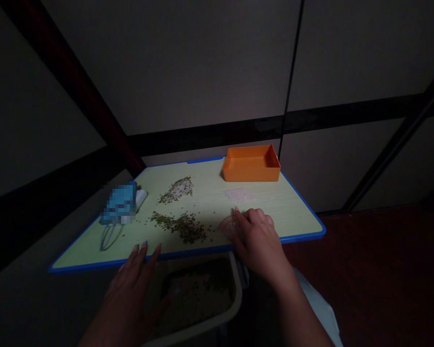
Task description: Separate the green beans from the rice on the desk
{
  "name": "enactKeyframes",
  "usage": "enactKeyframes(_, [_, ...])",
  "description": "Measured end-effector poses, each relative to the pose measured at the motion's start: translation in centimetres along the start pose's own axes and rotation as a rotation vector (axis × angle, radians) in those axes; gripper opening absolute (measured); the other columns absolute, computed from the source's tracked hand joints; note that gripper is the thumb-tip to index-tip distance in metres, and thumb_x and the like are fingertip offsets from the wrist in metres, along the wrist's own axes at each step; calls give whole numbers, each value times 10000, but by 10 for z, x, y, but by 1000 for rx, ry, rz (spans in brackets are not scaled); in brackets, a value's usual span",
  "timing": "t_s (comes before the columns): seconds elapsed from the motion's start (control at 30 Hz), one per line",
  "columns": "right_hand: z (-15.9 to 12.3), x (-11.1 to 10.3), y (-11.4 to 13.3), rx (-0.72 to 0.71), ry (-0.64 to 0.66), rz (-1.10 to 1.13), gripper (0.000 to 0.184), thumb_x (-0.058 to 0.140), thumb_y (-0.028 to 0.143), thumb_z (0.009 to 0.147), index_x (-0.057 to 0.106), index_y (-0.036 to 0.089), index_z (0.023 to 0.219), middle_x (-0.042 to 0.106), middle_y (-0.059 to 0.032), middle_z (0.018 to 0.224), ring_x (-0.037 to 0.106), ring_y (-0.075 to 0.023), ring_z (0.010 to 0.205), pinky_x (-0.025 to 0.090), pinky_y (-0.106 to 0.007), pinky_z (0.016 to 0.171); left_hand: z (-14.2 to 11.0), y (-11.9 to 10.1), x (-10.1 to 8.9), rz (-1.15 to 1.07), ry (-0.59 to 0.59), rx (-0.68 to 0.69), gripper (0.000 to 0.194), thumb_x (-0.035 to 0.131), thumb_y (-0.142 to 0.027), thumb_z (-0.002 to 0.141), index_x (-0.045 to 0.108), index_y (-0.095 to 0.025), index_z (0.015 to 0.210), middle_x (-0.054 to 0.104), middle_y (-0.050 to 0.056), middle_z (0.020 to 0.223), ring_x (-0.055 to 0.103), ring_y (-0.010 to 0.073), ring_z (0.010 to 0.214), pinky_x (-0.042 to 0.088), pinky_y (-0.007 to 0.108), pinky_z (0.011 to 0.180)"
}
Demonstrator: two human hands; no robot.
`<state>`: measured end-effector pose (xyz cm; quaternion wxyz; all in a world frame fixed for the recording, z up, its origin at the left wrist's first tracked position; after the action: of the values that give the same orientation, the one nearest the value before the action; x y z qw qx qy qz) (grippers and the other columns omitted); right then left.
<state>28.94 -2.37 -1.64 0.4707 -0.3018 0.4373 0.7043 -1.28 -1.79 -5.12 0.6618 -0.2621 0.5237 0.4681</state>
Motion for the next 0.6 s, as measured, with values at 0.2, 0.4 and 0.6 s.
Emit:
enactKeyframes(0.2, [1,-1,2,-2,-5,-22,519,547,325,851,484,155,1338,560,-117,965,452,-273,935,336,-395,790,0,-2,1,1,-19,11,840,527,-550,736,181,-252,1440,198,143,1550,283,349,1382,416,517,1019])
enactKeyframes(0.4, [1,-3,2,3,6,27,503,509,352,877,483,155,1339,554,-113,969,455,-262,938,336,-384,794,0,-1,3,-17,-23,3,844,527,-554,737,162,-269,1443,206,121,1552,278,338,1388,413,512,1027])
enactKeyframes(0.6, [2,0,2,-19,-15,1,500,514,356,872,492,156,1331,562,-109,951,460,-261,927,321,-380,781,-1,-2,4,-36,-21,-7,812,516,-538,751,178,-272,1440,195,119,1555,259,340,1396,399,524,1037])
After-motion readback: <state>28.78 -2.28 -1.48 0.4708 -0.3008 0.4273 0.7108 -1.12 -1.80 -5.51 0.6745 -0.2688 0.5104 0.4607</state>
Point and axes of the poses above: each hand's wrist, its own z-axis towards the middle knuckle, its own x-axis out of the palm, y = z × x, the point moved 2 cm from there along z, towards the middle knuckle
